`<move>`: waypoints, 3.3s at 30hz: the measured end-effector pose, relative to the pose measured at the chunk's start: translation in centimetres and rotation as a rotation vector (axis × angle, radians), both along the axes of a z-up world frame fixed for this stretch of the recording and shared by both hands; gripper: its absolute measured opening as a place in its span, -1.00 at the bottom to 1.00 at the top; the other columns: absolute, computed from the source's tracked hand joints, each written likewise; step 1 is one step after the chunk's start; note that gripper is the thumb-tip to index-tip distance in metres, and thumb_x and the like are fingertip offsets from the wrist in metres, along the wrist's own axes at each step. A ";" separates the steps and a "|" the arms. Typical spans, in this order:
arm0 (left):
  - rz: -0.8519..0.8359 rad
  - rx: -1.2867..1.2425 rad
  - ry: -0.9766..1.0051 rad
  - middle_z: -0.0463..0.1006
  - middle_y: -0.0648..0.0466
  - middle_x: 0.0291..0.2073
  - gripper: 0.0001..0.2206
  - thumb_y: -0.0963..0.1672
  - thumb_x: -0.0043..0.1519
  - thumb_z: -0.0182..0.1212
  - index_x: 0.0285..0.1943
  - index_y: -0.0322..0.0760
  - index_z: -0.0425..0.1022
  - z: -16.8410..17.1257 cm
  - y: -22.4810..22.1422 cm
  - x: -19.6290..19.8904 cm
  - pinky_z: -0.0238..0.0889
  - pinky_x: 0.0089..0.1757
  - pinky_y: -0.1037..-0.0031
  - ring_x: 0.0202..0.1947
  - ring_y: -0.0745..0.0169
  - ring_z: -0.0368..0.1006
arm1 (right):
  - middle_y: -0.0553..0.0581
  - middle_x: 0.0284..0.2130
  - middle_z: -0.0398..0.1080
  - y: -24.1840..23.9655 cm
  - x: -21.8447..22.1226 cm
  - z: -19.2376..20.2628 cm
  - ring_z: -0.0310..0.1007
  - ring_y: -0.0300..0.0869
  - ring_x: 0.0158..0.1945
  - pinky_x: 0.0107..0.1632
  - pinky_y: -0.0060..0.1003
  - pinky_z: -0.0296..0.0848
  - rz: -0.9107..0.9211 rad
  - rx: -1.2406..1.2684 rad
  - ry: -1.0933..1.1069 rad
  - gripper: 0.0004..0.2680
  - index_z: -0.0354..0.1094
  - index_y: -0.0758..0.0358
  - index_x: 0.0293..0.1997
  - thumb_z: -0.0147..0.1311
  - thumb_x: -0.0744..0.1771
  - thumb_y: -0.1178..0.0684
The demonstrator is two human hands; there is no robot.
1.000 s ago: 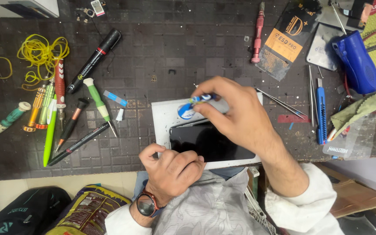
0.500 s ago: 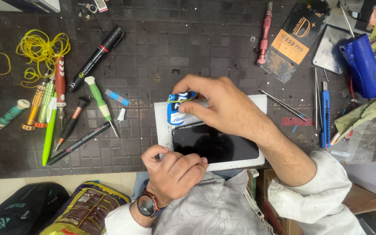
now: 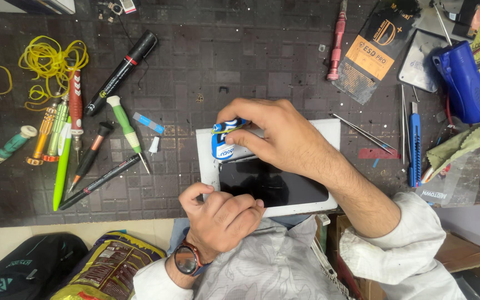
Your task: The person applies adhesive to the edges of a smartphone back cover and internal frame, then aligns and presses the back cover onto the phone chassis. They repeat the adhesive application on another phone frame and reattach its back cover.
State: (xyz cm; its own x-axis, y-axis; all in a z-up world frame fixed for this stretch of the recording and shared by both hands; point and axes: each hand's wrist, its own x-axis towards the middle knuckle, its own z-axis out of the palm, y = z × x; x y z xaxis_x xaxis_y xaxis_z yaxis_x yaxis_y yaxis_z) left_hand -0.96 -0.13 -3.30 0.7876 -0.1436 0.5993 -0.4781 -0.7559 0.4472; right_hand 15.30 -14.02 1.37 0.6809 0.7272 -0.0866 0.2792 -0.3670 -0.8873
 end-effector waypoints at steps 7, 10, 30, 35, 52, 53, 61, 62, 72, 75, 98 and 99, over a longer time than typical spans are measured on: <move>-0.009 -0.002 -0.003 0.50 0.38 -0.31 -0.78 -0.16 0.14 0.48 -0.44 0.01 0.47 0.0 0.1 0.1 0.03 0.04 0.27 -0.43 0.45 0.30 | 0.10 -0.22 0.58 -0.1 0.0 -0.1 0.66 -0.16 -0.12 -0.10 -0.27 0.61 -0.006 -0.029 0.005 -0.83 0.42 0.22 0.02 0.17 0.36 0.06; -0.008 -0.005 0.003 0.50 0.38 -0.31 -0.78 -0.16 0.14 0.49 -0.44 0.00 0.47 0.0 0.1 0.1 0.03 0.05 0.27 -0.42 0.45 0.30 | 0.10 -0.22 0.58 -0.1 0.0 -0.1 0.66 -0.16 -0.13 -0.11 -0.27 0.61 -0.009 -0.036 0.013 -0.83 0.42 0.21 0.03 0.16 0.36 0.06; -0.001 -0.005 0.010 0.49 0.38 -0.31 -0.77 -0.16 0.11 0.50 -0.41 -0.01 0.45 0.0 0.0 0.1 0.04 0.03 0.24 -0.42 0.43 0.31 | 0.11 -0.25 0.58 -0.8 0.0 0.2 0.66 -0.17 -0.19 -0.18 -0.28 0.58 -0.016 -0.044 -0.022 -0.82 0.41 0.22 0.03 0.18 0.35 0.06; -0.004 -0.001 0.009 0.49 0.38 -0.31 -0.77 -0.16 0.11 0.49 -0.41 -0.01 0.44 -0.1 0.0 0.0 0.03 0.03 0.24 -0.42 0.43 0.31 | 0.10 -0.23 0.58 -1.1 0.0 0.1 0.66 -0.16 -0.17 -0.18 -0.29 0.60 -0.021 -0.038 -0.026 -0.83 0.41 0.22 0.04 0.17 0.36 0.06; 0.006 0.005 0.021 0.47 0.39 -0.34 -0.73 -0.16 0.07 0.51 -0.46 0.00 0.41 0.6 -0.1 0.4 0.02 0.02 0.23 -0.42 0.38 0.26 | 0.13 -0.11 0.56 -3.1 -0.2 1.1 0.63 -0.16 -0.02 -0.03 -0.29 0.59 -0.114 0.059 -0.078 -0.84 0.38 0.32 0.06 0.15 0.39 0.14; 0.005 0.003 0.022 0.47 0.39 -0.34 -0.74 -0.16 0.07 0.51 -0.46 0.01 0.41 0.7 -0.2 0.4 0.02 0.02 0.23 -0.41 0.38 0.26 | 0.14 -0.10 0.55 -3.5 -0.4 1.2 0.63 -0.16 -0.03 -0.03 -0.29 0.58 -0.145 0.065 -0.079 -0.84 0.36 0.33 0.07 0.14 0.39 0.15; 0.009 -0.035 0.062 0.50 0.38 -0.35 -0.72 -0.15 0.04 0.54 -0.46 0.00 0.40 0.9 -0.3 0.4 0.00 0.03 0.21 -0.40 0.38 0.28 | 0.17 -0.06 0.48 -8.7 -1.9 2.8 0.52 -0.18 -0.06 0.00 -0.30 0.50 -0.529 -0.152 -0.271 -0.83 0.35 0.32 0.21 -0.02 0.46 0.23; 0.011 -0.034 0.062 0.50 0.38 -0.35 -0.72 -0.15 0.04 0.54 -0.46 -0.01 0.41 0.9 -0.3 0.4 0.00 0.03 0.21 -0.40 0.38 0.28 | 0.18 -0.03 0.45 -9.5 -2.1 2.8 0.49 -0.17 -0.03 0.02 -0.27 0.48 -0.557 -0.215 -0.267 -0.81 0.36 0.29 0.23 -0.02 0.46 0.21; 0.042 -0.038 0.065 0.51 0.36 -0.36 -0.72 -0.13 0.02 0.57 -0.44 -0.01 0.42 1.0 -0.5 0.3 0.00 0.04 0.18 -0.36 0.35 0.29 | 0.25 0.17 0.21 -12.9 -7.6 2.9 0.07 0.06 0.28 0.37 -0.07 0.04 -0.319 -0.183 -0.360 -0.32 0.31 0.27 0.25 0.32 0.11 -0.35; 0.048 -0.039 0.073 0.51 0.37 -0.37 -0.71 -0.13 0.02 0.57 -0.46 -0.01 0.41 1.0 -0.6 0.1 0.00 0.04 0.16 -0.35 0.33 0.30 | 0.20 0.15 0.26 -12.8 -7.9 2.3 0.10 0.04 0.24 0.34 -0.05 0.03 -0.227 -0.209 -0.309 -0.28 0.31 0.29 0.27 0.37 0.08 -0.35; 0.022 -0.084 0.269 0.47 0.12 -0.01 -0.50 0.03 -0.02 0.52 0.06 -0.17 0.55 3.6 -0.5 1.5 -0.06 0.16 0.08 0.06 0.10 0.27 | 0.11 0.05 0.34 -13.0 -6.0 -0.2 0.17 -0.01 0.13 0.22 -0.10 0.20 -0.156 -0.168 -0.344 -0.42 0.41 0.17 0.21 0.45 0.10 -0.12; 0.039 -0.066 0.304 0.46 0.09 0.03 -0.42 0.05 -0.04 0.51 0.13 -0.23 0.53 3.8 -0.5 1.7 -0.08 0.14 0.07 0.08 0.06 0.24 | 0.11 0.06 0.33 -12.9 -5.9 -0.3 0.17 -0.01 0.14 0.22 -0.10 0.20 -0.160 -0.163 -0.337 -0.43 0.41 0.17 0.21 0.45 0.10 -0.11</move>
State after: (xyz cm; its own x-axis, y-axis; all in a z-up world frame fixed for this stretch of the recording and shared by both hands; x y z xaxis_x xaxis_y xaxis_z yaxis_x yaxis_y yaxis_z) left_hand 0.74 -0.67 0.47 0.9362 -0.0786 0.3424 -0.2864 -0.7352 0.6143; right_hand 9.36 -26.94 1.09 0.7940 0.6053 0.0557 0.4727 -0.5573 -0.6826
